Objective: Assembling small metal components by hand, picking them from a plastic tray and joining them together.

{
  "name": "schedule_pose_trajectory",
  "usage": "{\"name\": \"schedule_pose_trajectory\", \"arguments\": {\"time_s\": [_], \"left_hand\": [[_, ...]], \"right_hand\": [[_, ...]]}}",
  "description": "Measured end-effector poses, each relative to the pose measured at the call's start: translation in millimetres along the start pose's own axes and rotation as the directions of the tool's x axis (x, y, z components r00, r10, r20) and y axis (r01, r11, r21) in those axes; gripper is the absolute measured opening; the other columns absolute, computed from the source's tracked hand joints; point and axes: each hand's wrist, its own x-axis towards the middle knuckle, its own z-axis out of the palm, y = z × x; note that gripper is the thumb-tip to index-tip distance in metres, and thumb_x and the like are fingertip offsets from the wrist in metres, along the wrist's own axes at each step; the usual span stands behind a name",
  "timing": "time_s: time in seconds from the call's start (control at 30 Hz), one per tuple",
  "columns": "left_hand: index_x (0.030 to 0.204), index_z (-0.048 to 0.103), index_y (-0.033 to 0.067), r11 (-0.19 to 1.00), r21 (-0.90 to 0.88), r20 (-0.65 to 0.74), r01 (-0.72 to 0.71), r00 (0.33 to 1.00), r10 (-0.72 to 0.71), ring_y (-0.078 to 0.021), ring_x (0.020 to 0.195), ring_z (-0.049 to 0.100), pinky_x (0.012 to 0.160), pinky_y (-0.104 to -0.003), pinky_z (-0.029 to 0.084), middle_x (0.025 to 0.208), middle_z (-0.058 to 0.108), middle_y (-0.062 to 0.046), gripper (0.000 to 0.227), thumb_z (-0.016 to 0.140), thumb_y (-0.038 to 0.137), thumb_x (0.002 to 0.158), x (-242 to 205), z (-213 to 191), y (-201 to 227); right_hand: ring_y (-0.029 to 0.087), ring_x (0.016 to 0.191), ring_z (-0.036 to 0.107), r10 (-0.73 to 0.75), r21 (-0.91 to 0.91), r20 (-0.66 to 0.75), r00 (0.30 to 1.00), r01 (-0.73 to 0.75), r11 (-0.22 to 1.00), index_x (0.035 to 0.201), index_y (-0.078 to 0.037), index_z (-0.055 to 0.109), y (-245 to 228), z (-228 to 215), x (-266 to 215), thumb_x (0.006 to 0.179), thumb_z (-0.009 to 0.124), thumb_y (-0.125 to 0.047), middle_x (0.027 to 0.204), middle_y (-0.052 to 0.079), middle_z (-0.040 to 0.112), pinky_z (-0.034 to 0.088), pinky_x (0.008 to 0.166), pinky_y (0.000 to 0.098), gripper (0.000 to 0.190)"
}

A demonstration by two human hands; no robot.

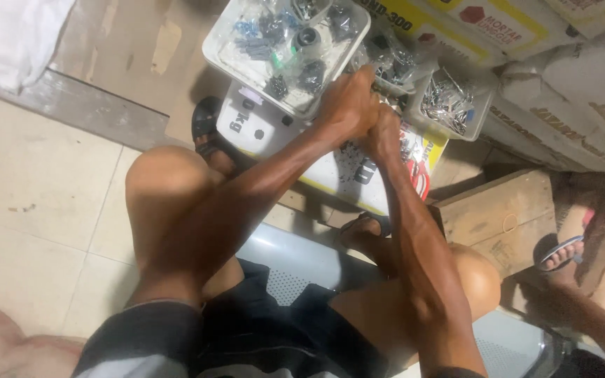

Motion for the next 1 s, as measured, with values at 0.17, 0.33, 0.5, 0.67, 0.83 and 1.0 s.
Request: {"name": "schedule_pose_trajectory", "arguments": {"time_s": [0.17,0.33,0.5,0.67,0.83,1.0], "left_hand": [[0.11,0.067,0.0043,0.934,0.153,0.018,-0.322,0.946,0.323,-0.0145,0.046,0.065,0.039,-0.032,0.059,0.065,0.065,-0.002,0.014,0.068,0.014,0.1,-29.0,-35.2,16.4],[0.117,0.066,0.001,0.913,0.179,0.096,-0.367,0.93,0.355,-0.0341,0.083,0.077,0.066,-0.045,0.065,0.097,0.075,-0.022,0.024,0.069,0.012,0.095,-61.0,-57.2,34.9],[0.1,0.077,-0.0019,0.922,0.101,0.032,-0.374,0.927,0.373,-0.0482,0.092,0.075,0.076,-0.055,0.062,0.092,0.075,-0.027,0.019,0.071,0.014,0.091,-51.6,-40.9,-2.1],[0.102,0.076,-0.0046,0.941,0.153,0.099,-0.303,0.952,0.29,-0.0488,0.097,0.074,0.081,-0.059,0.062,0.101,0.075,-0.028,0.03,0.07,0.022,0.09,-36.6,-23.3,-0.7],[0.099,0.077,-0.0041,0.938,0.15,0.145,-0.313,0.945,0.292,-0.0499,0.094,0.074,0.078,-0.059,0.063,0.093,0.075,-0.029,0.032,0.068,0.025,0.09,-24.3,-15.0,4.7],[0.101,0.075,-0.0108,0.942,0.1,0.162,-0.321,0.939,0.303,-0.0517,0.098,0.073,0.077,-0.059,0.063,0.101,0.074,-0.033,0.033,0.068,0.02,0.089,-21.9,-11.9,9.5]], "right_hand": [[0.032,0.069,0.061,-0.012,-0.006,-0.042,0.999,0.012,1.0,0.093,-0.002,0.056,2.2,-7.3,-2.7,0.1,0.054,-0.001,0.081,0.015,0.062,0.048,0.055,0.0442,0.007],[0.025,0.092,0.072,-0.184,0.074,-0.202,0.962,0.202,0.977,0.103,-0.008,0.079,-13.9,-71.1,-10.8,0.082,0.064,-0.024,0.101,0.013,0.079,0.051,0.069,0.0399,0.03],[0.036,0.091,0.075,0.18,-0.351,-0.068,0.981,-0.193,0.916,0.092,-0.028,0.08,56.7,-80.9,-23.4,0.091,0.069,-0.031,0.089,0.006,0.077,0.059,0.08,0.0525,0.012],[0.042,0.092,0.075,0.276,-0.465,-0.027,0.961,-0.256,0.847,0.094,-0.011,0.076,39.7,-46.1,-23.2,0.098,0.055,-0.045,0.093,0.022,0.075,0.06,0.084,0.0552,0.04],[0.046,0.106,0.071,0.32,-0.537,0.105,0.942,-0.217,0.815,0.112,-0.004,0.073,-3.5,-46.3,-23.2,0.094,0.055,-0.039,0.112,0.025,0.073,0.056,0.093,0.0617,0.043],[0.039,0.126,0.057,0.326,-0.317,0.167,0.931,-0.263,0.911,0.131,-0.001,0.061,-23.8,-55.4,-25.6,0.095,0.056,-0.028,0.141,0.019,0.053,0.047,0.106,0.0537,0.046]]}}
